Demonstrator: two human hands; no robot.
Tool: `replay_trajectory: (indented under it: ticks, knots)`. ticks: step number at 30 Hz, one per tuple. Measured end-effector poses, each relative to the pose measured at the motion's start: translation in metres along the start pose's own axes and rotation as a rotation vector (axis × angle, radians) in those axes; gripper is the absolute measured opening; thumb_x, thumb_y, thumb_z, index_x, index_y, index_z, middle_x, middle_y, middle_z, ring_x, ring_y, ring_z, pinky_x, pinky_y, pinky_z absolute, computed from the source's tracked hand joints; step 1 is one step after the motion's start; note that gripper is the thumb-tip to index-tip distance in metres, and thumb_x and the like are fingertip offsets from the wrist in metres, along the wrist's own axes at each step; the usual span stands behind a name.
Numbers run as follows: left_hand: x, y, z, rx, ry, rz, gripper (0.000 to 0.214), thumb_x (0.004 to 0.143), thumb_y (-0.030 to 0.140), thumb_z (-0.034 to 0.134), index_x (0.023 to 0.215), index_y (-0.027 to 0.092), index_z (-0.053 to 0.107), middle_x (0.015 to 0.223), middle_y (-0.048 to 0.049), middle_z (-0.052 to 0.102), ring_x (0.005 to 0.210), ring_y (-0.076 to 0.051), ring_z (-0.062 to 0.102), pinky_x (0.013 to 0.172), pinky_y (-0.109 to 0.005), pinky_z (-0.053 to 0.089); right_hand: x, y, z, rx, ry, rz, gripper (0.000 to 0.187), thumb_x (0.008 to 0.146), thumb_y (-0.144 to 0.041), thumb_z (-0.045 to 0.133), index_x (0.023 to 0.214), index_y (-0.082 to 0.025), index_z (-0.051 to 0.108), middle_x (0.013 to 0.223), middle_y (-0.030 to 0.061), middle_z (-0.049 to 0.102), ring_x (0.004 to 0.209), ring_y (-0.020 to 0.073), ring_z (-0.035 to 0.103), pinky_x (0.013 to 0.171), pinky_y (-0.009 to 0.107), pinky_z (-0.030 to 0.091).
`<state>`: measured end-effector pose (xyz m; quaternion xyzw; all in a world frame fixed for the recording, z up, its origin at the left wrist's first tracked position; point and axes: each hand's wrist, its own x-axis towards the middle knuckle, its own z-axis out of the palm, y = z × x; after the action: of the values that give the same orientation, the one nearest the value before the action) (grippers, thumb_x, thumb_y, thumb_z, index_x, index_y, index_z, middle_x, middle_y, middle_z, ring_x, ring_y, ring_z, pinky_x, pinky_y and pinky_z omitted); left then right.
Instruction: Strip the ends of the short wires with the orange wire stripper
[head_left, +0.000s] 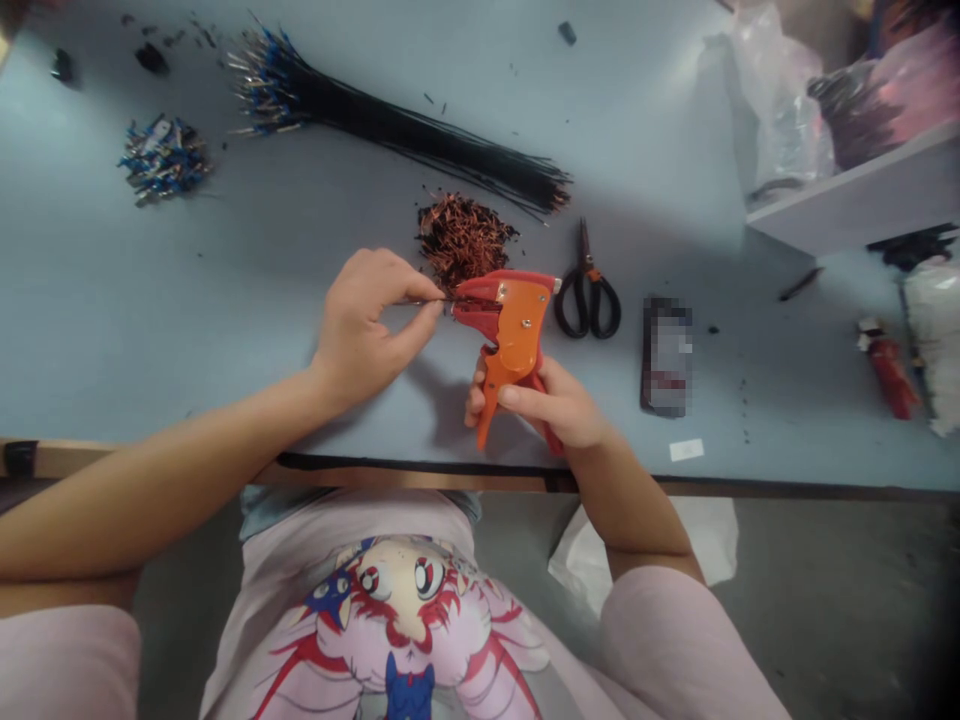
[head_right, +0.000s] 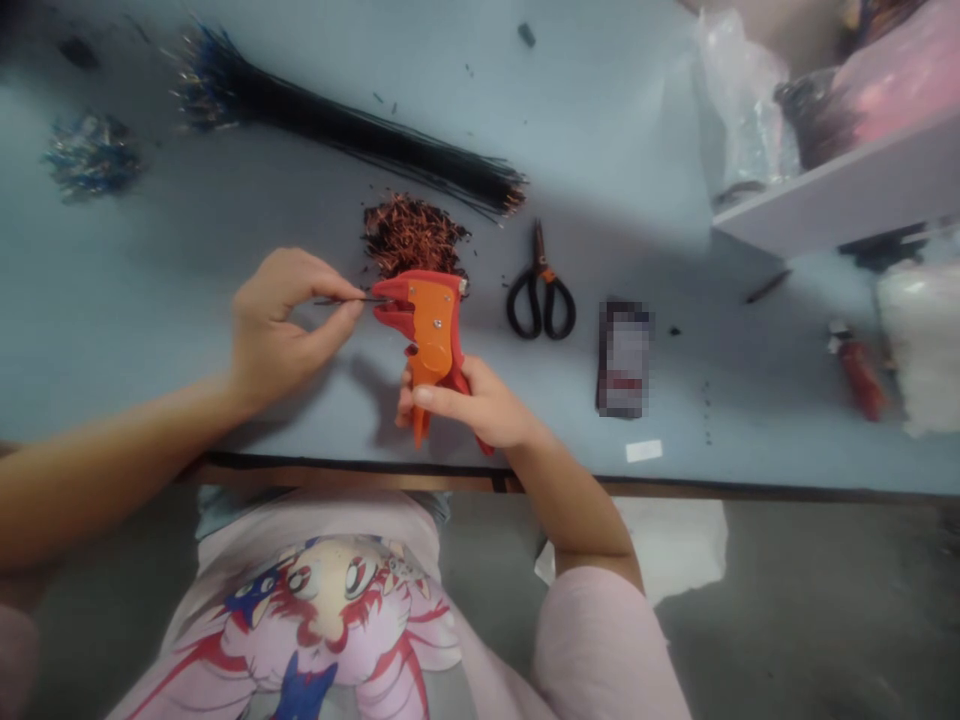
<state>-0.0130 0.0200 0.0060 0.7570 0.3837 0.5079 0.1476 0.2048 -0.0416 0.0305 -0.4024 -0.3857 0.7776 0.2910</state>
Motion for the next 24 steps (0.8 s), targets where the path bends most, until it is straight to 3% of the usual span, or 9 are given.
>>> replay_trajectory:
  ticks: [14, 19, 24]
  knots:
    - [-0.0006, 0.0060, -0.0005, -0.020, -0.040, -0.042, 0.008, 0.085, 0.020, 0.060, 0.079, 0.024, 0.063, 0.075, 0.0021, 0.068, 0.071, -0.015, 0.060, 0.071, -0.035, 0.046, 0.0011, -0.0006, 0.0019, -0.080, -0.023, -0.034, 0.023, 0.086, -0.035, 0.069, 0.086, -0.015, 0.058, 0.069, 0.0003, 0.062, 0.059, 0.0148, 0.064, 0.054, 0.029, 0.056]
    - [-0.0008, 0.0066, -0.0014, -0.010, -0.085, -0.099, 0.008, 0.086, 0.026, 0.059, 0.082, 0.025, 0.066, 0.077, 0.0008, 0.068, 0.075, -0.017, 0.061, 0.073, -0.037, 0.048, -0.0003, 0.0006, 0.0025, -0.081, 0.013, -0.048, 0.027, 0.086, -0.036, 0.069, 0.074, -0.016, 0.054, 0.061, -0.0024, 0.058, 0.051, 0.0118, 0.058, 0.049, 0.027, 0.052]
    - [-0.0010, 0.0067, -0.0022, -0.001, -0.086, -0.067, 0.009, 0.087, 0.024, 0.059, 0.082, 0.024, 0.067, 0.079, 0.0000, 0.068, 0.075, -0.018, 0.061, 0.073, -0.037, 0.048, -0.0023, -0.0008, 0.0056, -0.110, 0.012, -0.049, 0.032, 0.086, -0.037, 0.069, 0.067, -0.017, 0.052, 0.055, -0.0042, 0.052, 0.044, 0.0100, 0.052, 0.043, 0.025, 0.047]
